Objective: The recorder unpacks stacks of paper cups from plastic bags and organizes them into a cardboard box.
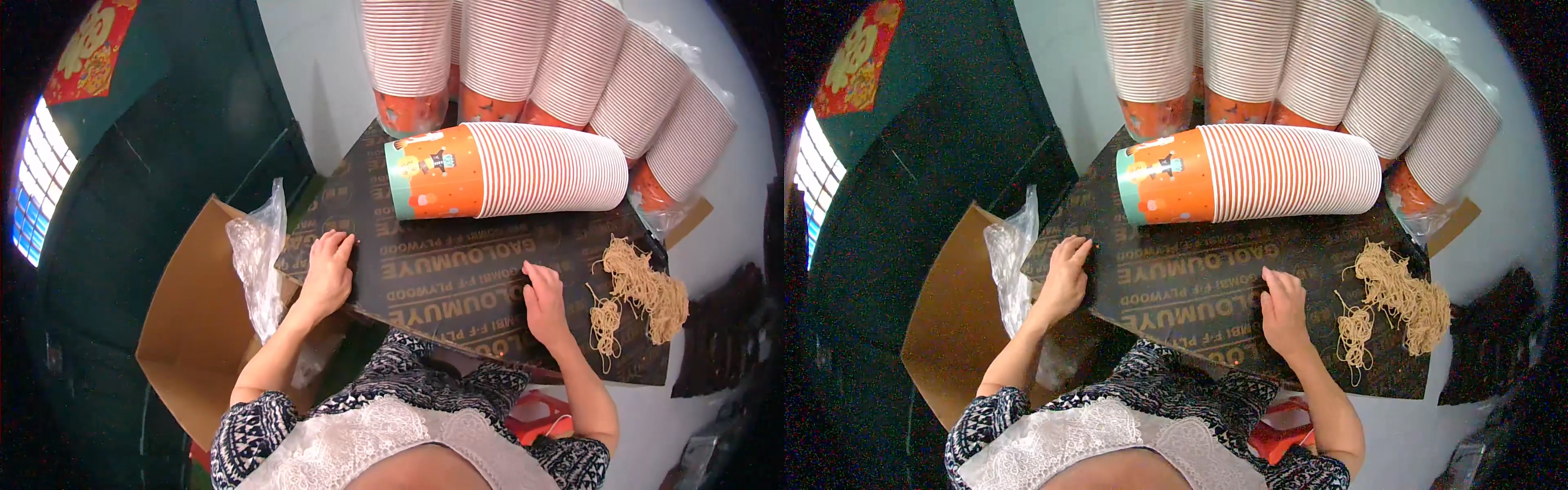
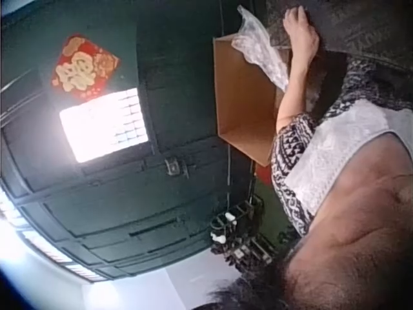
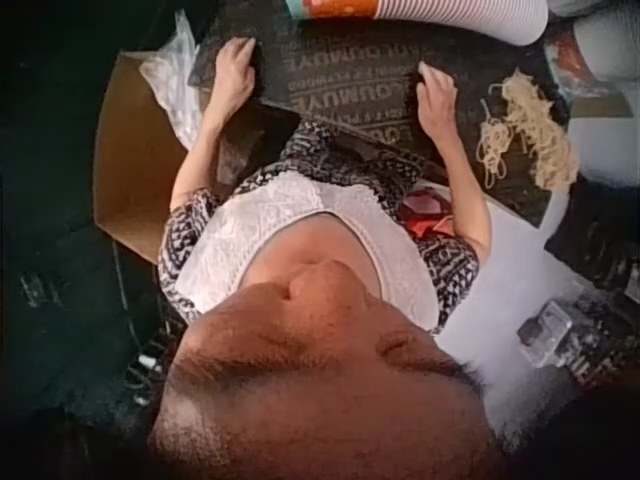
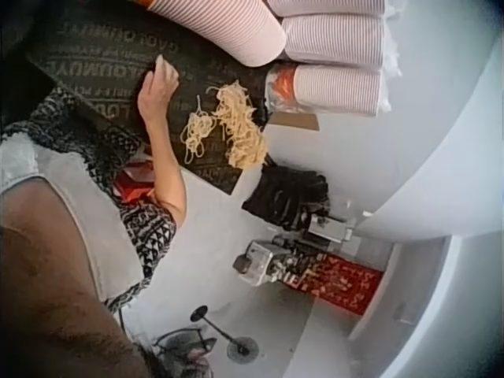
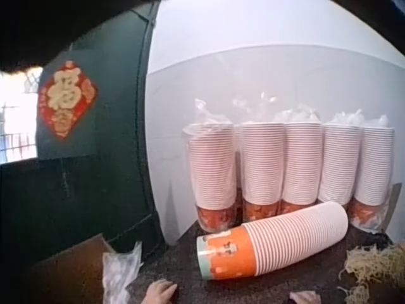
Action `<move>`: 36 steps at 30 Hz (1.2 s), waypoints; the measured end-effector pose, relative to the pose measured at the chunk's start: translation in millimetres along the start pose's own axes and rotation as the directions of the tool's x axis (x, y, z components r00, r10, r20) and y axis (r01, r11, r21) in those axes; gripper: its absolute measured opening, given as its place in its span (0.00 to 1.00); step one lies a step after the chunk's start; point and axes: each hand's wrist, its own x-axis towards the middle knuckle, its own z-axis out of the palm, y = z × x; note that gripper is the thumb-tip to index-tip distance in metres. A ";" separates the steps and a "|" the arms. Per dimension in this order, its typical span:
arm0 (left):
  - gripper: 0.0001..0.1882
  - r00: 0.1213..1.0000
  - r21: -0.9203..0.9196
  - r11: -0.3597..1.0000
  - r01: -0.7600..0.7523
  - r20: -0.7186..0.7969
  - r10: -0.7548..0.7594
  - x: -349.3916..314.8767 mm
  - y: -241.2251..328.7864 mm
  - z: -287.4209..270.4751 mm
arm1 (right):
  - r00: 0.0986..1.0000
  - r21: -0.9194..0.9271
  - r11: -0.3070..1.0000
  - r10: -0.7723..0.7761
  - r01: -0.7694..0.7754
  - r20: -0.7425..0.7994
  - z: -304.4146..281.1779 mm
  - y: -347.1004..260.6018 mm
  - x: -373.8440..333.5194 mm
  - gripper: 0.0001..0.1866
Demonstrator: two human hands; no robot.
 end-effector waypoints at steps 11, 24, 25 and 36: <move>0.24 0.988 0.203 0.968 -0.149 0.069 0.138 -11.2 35.5 -5.7 | 1.000 0.173 0.984 -0.032 0.031 -0.001 1.0 -14.2 2.9 0.17; 0.20 0.883 -0.249 0.858 -0.449 0.021 0.468 -47.4 45.2 9.3 | 0.869 0.884 -0.182 0.182 -0.430 0.460 28.6 -86.7 18.6 0.23; 0.19 0.866 -0.269 0.829 -0.490 -0.043 0.498 -48.0 40.6 12.1 | 0.861 0.872 -0.215 0.174 -0.440 0.478 29.6 -91.4 19.5 0.24; 0.13 0.885 -0.414 0.787 -0.457 -0.305 0.353 -55.0 32.9 26.2 | 0.848 0.806 -0.345 0.051 -0.481 0.527 37.0 -141.8 29.0 0.25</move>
